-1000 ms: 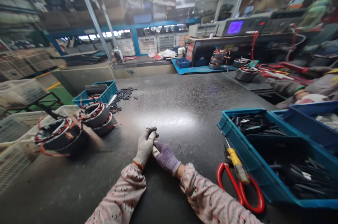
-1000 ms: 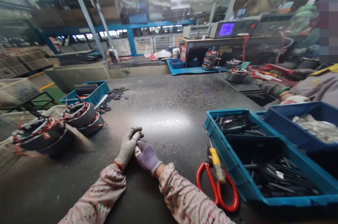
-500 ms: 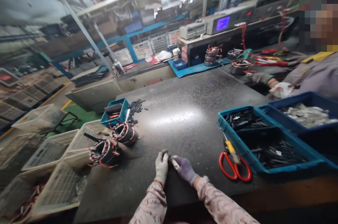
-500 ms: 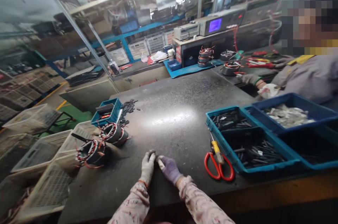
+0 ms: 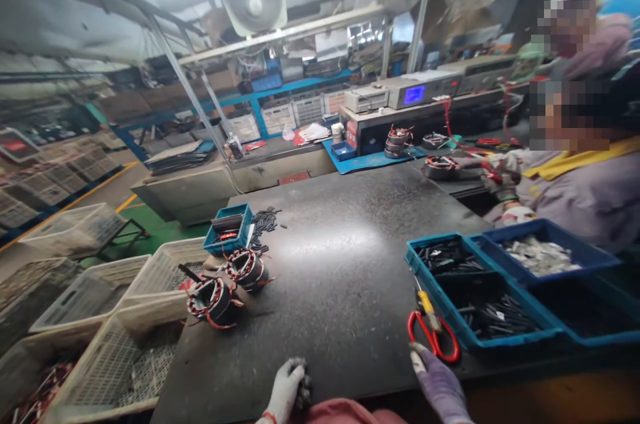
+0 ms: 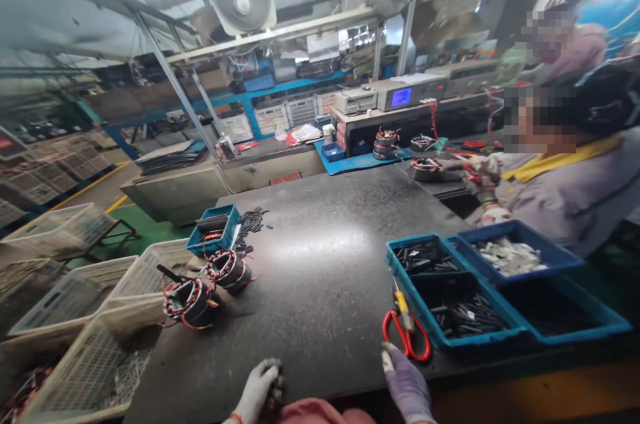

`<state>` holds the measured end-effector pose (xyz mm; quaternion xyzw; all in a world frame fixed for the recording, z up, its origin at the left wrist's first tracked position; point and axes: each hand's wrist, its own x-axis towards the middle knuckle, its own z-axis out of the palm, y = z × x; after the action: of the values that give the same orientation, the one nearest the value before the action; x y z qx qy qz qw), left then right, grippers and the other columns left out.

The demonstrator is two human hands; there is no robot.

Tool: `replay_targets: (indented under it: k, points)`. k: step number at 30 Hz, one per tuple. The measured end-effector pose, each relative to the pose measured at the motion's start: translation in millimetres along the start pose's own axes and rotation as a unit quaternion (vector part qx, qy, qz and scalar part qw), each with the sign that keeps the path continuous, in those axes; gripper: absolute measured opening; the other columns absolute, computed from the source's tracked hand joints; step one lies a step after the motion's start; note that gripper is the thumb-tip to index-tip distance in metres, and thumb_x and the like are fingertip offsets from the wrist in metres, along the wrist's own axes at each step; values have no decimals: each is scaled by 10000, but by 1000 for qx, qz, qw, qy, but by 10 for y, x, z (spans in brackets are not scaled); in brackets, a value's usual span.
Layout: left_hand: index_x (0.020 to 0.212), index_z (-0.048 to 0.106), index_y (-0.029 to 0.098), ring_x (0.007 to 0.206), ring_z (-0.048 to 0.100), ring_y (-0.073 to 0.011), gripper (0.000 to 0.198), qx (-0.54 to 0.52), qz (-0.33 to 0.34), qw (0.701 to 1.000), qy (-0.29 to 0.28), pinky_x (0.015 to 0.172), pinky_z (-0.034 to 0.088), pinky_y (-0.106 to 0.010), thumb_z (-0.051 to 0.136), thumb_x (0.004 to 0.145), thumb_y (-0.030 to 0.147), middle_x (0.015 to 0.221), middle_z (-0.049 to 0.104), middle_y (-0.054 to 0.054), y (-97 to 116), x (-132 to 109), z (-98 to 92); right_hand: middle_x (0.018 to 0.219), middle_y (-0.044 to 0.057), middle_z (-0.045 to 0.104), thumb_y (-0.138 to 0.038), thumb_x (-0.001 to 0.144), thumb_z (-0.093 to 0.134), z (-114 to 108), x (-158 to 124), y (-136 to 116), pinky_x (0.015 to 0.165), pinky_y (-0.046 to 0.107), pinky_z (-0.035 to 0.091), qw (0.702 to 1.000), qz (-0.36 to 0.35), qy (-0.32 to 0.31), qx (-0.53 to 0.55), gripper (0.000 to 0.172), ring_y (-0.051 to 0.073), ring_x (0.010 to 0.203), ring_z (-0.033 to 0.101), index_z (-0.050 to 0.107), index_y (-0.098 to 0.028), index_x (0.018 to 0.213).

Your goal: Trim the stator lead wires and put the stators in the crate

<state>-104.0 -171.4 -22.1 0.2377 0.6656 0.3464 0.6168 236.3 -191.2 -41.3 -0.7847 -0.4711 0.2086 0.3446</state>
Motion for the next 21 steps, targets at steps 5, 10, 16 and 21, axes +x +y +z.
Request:
replay_targets:
  k: [5,10,16,21]
  points:
    - [774,475,197,346,430,-72,389,8,32,999,43,363,253,-172,633,493,415,463,514,53,98,-128,179,849,48,722,-448,692,410,-74,290,-496,718,343,588,995,-83,-52,-14,363,237,779,696,714,-286,806]
    - [781,477,189,350,447,-84,355,-13,27,997,76,363,278,-186,598,495,363,470,531,47,22,-208,334,972,46,718,-358,750,441,-274,1242,-934,820,332,563,983,-174,-57,-32,331,214,902,683,713,-265,914]
    - [790,494,182,370,448,-70,325,-51,28,986,155,365,265,-178,588,521,340,506,543,49,-49,-392,459,1142,180,650,-367,863,429,-492,2827,-1808,843,356,485,964,-240,-54,-106,451,240,972,646,646,-162,1201]
    - [792,510,180,388,486,-96,362,-86,-7,976,200,374,265,-189,634,503,358,526,567,13,-67,-556,487,798,245,643,-390,869,453,61,3603,-2245,677,378,422,945,-285,-65,-149,397,228,729,618,707,-86,867]
